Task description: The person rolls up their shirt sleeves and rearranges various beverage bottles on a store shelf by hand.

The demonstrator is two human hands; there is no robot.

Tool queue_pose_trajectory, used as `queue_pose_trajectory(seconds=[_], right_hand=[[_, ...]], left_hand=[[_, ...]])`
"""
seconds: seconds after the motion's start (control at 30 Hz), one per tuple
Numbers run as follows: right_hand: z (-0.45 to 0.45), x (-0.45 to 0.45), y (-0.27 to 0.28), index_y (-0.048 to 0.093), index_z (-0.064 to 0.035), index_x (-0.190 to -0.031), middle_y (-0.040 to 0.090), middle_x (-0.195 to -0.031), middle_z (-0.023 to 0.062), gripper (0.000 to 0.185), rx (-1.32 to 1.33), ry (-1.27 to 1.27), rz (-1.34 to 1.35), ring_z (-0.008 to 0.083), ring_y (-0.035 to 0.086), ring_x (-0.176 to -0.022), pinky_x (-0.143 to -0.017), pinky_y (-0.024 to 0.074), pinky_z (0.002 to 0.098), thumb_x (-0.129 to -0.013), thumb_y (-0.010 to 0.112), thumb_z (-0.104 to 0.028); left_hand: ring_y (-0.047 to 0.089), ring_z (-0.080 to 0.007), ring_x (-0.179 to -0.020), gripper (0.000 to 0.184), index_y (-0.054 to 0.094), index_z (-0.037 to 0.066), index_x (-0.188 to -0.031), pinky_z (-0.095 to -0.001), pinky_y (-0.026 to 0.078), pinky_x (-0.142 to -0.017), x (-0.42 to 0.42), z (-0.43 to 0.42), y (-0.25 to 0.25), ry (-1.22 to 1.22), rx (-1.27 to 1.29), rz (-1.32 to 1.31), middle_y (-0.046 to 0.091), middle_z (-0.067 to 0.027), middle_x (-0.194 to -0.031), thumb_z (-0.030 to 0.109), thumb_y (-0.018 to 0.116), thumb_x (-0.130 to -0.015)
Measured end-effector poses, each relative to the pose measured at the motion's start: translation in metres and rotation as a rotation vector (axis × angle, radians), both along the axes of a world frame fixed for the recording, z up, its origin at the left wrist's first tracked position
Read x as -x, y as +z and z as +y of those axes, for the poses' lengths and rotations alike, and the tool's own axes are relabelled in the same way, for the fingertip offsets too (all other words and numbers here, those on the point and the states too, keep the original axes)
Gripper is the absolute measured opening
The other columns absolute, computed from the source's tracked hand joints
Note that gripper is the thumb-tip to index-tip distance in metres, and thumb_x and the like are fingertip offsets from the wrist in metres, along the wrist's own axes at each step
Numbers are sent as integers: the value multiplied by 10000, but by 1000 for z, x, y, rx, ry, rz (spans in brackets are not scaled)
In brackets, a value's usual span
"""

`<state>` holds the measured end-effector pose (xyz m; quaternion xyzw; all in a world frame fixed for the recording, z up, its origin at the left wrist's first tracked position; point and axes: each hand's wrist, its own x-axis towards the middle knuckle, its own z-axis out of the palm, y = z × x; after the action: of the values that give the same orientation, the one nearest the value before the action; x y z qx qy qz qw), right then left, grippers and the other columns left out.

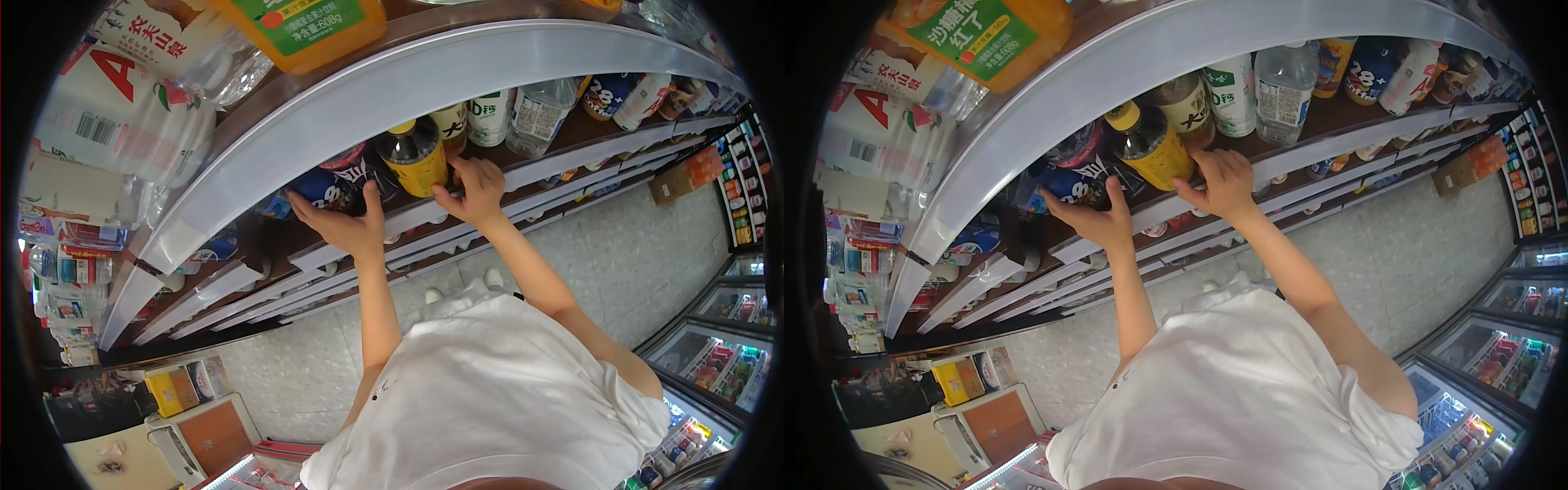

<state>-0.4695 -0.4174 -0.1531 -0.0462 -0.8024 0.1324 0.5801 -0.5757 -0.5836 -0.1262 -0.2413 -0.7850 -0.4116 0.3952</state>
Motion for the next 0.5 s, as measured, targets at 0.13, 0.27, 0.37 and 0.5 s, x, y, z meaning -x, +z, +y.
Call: queue_pose_trajectory(seconds=[0.13, 0.27, 0.37, 0.5], right_hand=[[0, 0, 1, 618, -37, -1027, 456, -570, -29, 429, -3, 19, 5, 163, 470, -485, -481, 356, 296, -742, 734, -337], [-1, -1, 5, 620, -33, -1010, 454, -556, -33, 482, 6, 25, -14, 157, 467, -481, -473, 353, 294, -664, 778, -329], [-1, -1, 5, 622, -31, -1002, 456, -550, -36, 502, 8, 27, -7, 152, 461, -478, -470, 349, 292, -636, 793, -328], [0, -2, 5, 622, -30, -1002, 457, -550, -37, 510, 8, 40, -8, 148, 450, -474, -467, 339, 288, -627, 798, -330]], left_hand=[[324, -426, -1338, 1052, 154, -55, -1469, -435, 389, -1008, -2, 0, -1, 1, -23, -37, 262, -296, -1458, 439, 757, -763], [332, -420, -1334, 1062, 153, -58, -1468, -432, 405, -990, -1, 0, -2, -3, -39, -71, 269, -293, -1454, 445, 762, -758], [342, -420, -1327, 1070, 155, -58, -1468, -424, 419, -971, 0, 0, -2, 12, -19, -51, 275, -291, -1450, 456, 764, -753], [350, -417, -1322, 1065, 167, -62, -1464, -413, 425, -964, 1, 0, -3, 26, -15, -25, 286, -290, -1443, 462, 763, -753]])
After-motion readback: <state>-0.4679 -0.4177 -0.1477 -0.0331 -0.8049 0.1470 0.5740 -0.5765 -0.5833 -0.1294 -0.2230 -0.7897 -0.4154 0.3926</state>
